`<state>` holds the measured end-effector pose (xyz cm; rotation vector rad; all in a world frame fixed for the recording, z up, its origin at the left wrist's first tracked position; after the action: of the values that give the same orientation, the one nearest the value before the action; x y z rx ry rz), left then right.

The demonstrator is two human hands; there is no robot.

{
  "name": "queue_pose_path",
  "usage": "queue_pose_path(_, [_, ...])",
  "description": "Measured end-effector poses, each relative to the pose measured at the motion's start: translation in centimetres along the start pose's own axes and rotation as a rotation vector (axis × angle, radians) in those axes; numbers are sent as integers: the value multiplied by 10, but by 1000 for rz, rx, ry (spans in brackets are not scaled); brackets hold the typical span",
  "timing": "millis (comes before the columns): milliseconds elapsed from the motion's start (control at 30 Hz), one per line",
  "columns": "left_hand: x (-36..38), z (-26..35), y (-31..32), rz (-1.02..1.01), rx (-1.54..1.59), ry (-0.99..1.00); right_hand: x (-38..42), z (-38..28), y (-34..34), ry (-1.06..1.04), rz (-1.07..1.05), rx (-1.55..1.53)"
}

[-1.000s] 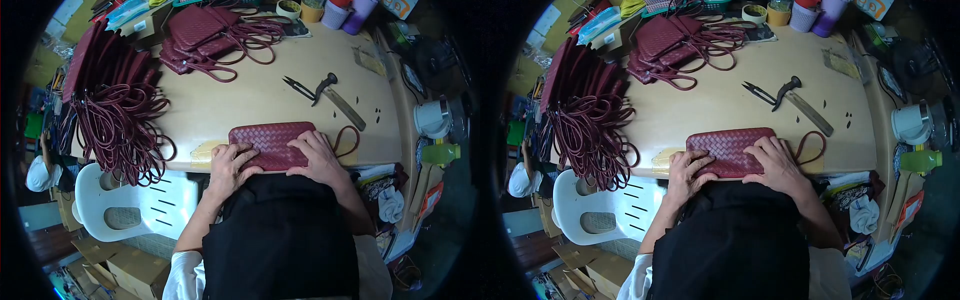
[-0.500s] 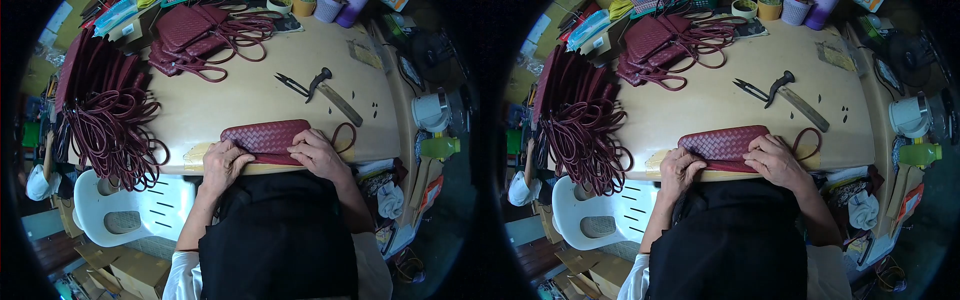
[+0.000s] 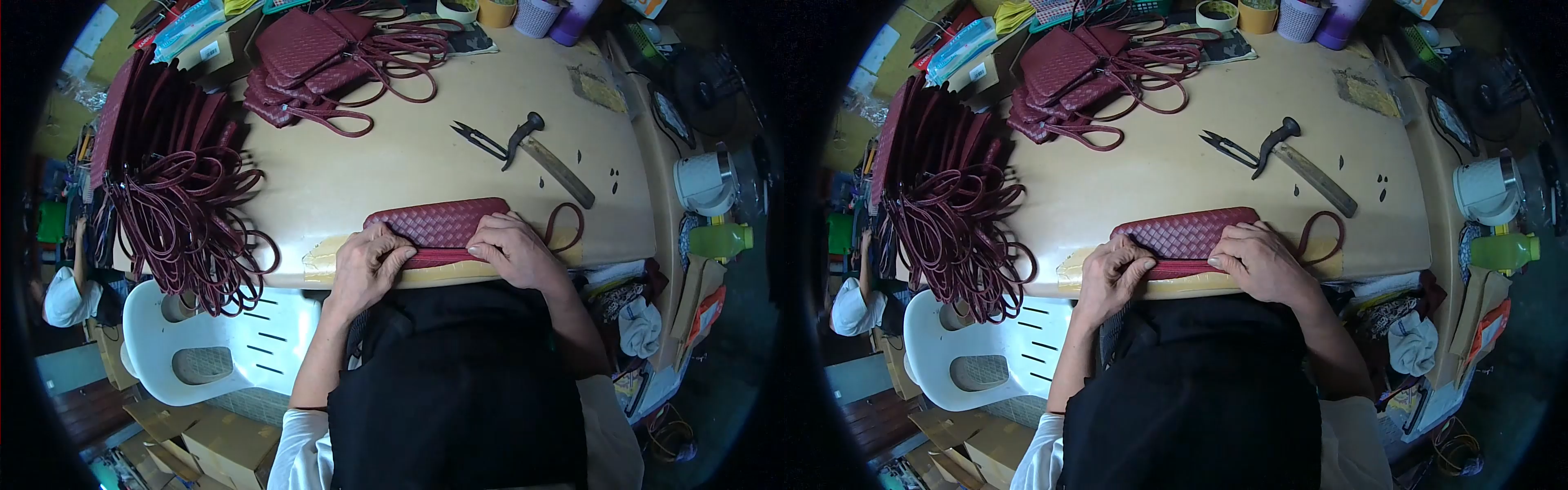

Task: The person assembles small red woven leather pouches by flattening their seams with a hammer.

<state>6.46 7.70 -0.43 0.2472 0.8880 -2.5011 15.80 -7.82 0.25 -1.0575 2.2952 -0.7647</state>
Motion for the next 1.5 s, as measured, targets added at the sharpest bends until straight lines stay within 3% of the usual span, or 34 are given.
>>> queue_pose_path(233, [-1,-6,0,-77,29,-44,-1,1,3,-26,-45,11])
queue_pose_path(333, [-2,-12,-6,-109,188,-126,-3,1,3,-43,-47,5])
queue_pose_path(400, [5,-21,1,-302,318,-314,-2,3,5,-18,-96,13])
queue_pose_path(533, [11,-35,4,-395,489,-467,-4,4,5,-26,-80,25])
queue_pose_path(1167, [16,-40,4,-359,574,-454,0,0,6,-17,-87,78])
queue_pose_path(1233, [11,-19,-4,-320,334,-22,6,-20,0,-40,-13,169])
queue_pose_path(1433, [23,-14,-9,-178,146,141,32,-27,-12,-251,123,464])
queue_pose_path(1500, [15,-22,-42,295,447,37,33,-4,-32,-9,270,237])
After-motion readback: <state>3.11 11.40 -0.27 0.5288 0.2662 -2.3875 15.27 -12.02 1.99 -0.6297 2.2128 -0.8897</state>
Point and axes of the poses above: each hand's wrist, its own x-axis away from the middle knuckle, its own y-axis out of the palm, z = x × y, the point moved 9 cm from there along -x, towards the middle knuckle, and after that the axes turned 13 degrees about z, right-handed, at the moved point
